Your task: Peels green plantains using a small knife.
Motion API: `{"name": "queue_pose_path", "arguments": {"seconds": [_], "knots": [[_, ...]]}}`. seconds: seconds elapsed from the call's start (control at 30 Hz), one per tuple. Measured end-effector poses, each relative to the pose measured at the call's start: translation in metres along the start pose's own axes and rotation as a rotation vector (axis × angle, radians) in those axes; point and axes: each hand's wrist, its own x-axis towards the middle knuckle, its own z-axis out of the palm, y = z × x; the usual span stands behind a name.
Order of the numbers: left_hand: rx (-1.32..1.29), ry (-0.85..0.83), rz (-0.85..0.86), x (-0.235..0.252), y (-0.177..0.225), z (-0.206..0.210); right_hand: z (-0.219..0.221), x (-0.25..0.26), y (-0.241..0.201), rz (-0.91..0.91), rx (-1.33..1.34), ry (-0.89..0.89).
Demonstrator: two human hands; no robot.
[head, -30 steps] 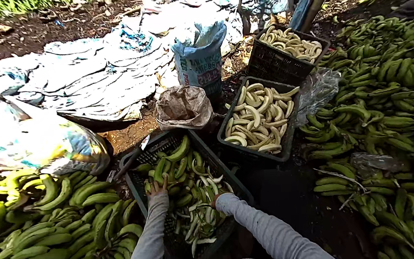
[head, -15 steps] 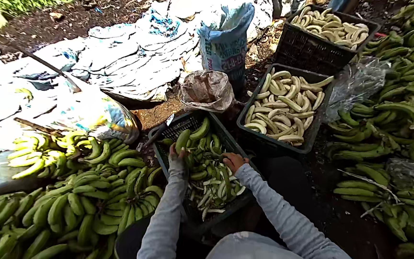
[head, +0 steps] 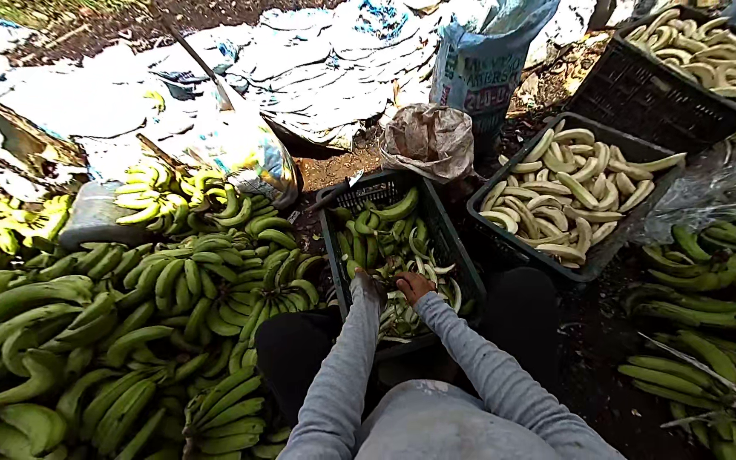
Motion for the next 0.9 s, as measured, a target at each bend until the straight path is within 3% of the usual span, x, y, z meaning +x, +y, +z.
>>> {"name": "queue_pose_path", "arguments": {"seconds": [0.03,0.1,0.3,0.47,0.57,0.63,0.7,0.8,0.83,0.9], "knots": [[-0.199,-0.028,-0.087,-0.002,-0.003,-0.005,0.001,0.008,0.015,0.080,0.059,-0.006],[-0.329,-0.124,-0.156,-0.007,0.002,-0.012,-0.009,0.015,0.030,0.235,0.138,-0.035],[-0.247,-0.246,-0.165,0.002,0.033,-0.011,-0.033,-0.032,-0.052,0.194,-0.106,0.028],[-0.227,-0.383,-0.240,-0.016,0.042,-0.001,-0.045,0.019,-0.050,0.215,-0.138,0.417],[-0.231,-0.299,-0.234,-0.017,0.029,-0.005,-0.087,0.057,-0.055,0.260,-0.167,0.492],[-0.219,-0.221,-0.149,-0.009,0.024,-0.005,-0.100,0.049,-0.071,0.204,-0.192,0.453],[-0.118,-0.077,-0.024,0.000,0.023,0.001,-0.079,0.023,-0.077,0.180,-0.189,0.361],[0.119,-0.003,0.427,-0.007,0.016,0.012,-0.032,-0.025,-0.064,0.272,-0.123,0.195],[0.285,-0.033,0.222,-0.032,0.050,0.020,-0.021,-0.034,-0.061,0.284,-0.100,0.200],[0.626,-0.040,0.054,-0.064,0.086,0.031,-0.016,-0.031,-0.058,0.257,-0.069,0.280]]}}
